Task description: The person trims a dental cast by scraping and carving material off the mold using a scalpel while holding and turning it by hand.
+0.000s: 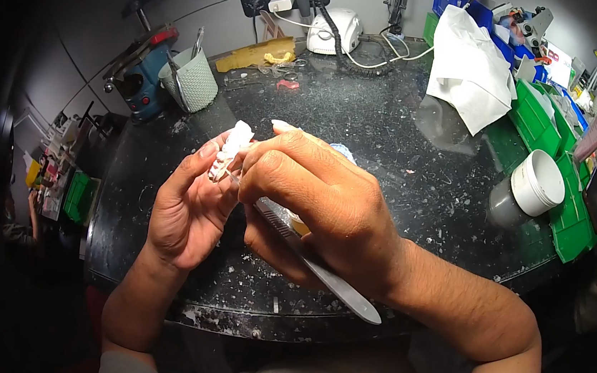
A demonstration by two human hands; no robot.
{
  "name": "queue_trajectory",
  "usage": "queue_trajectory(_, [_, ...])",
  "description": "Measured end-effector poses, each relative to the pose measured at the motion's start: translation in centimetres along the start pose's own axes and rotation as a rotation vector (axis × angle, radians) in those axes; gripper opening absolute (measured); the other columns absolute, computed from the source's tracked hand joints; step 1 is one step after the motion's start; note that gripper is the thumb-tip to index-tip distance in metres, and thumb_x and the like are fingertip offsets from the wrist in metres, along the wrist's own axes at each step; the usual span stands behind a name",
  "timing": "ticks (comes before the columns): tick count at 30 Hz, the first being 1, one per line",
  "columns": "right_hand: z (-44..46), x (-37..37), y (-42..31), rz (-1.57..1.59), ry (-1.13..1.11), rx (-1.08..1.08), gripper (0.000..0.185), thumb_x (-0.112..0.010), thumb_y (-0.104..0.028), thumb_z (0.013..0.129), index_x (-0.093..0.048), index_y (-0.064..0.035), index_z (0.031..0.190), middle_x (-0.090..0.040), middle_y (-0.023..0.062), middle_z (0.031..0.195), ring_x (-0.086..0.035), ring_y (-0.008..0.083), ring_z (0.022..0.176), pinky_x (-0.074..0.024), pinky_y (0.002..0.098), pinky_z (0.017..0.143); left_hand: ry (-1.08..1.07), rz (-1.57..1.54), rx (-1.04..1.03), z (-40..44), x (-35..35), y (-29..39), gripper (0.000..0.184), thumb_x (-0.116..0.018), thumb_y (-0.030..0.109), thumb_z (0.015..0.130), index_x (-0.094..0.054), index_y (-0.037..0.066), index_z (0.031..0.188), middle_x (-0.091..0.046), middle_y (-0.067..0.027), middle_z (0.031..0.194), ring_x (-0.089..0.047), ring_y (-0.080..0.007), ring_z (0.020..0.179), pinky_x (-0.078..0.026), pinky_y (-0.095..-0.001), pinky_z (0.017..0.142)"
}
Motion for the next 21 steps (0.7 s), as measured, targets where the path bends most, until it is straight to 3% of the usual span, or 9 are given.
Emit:
queue_trajectory(9, [0.05,-0.07,-0.15,-0.018,0.008,0.005,0.025,-0.069,0.008,0.070,-0.066,-0.0044,0.092,-0.069,0.0102,0.095,-0.072,0.0321,0.106,-0.0486,0.0549,0.104,0.070,0.111,0.008,-0.09,-0.26,-0.31,0.046,-0.058,0.024,0.102,-0.046,0.000,0.139,-0.064,-0.0140,0.120,-0.066,-0.0181,0.098,-0.057,-0.0316,0.086])
queue_trajectory(21, [0.12,-0.16,-0.24,0.008,0.031,0.027,0.024,-0.072,0.005,0.071,-0.065,-0.0049,0.092,-0.069,0.0125,0.100,-0.071,0.0327,0.106,-0.0514,0.0522,0.101,-0.032,0.104,0.024,-0.19,-0.76,-0.19,0.035,-0.062,0.012,0.097,-0.050,0.003,0.128,-0.065,-0.0088,0.113,-0.066,-0.0181,0.111,-0.056,-0.0349,0.097])
Point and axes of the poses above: each hand's wrist, its own z-axis towards the middle knuckle, its own x-axis out of the back of the hand, y = z × x, the point moved 1 cm from there along z, towards the middle knuckle
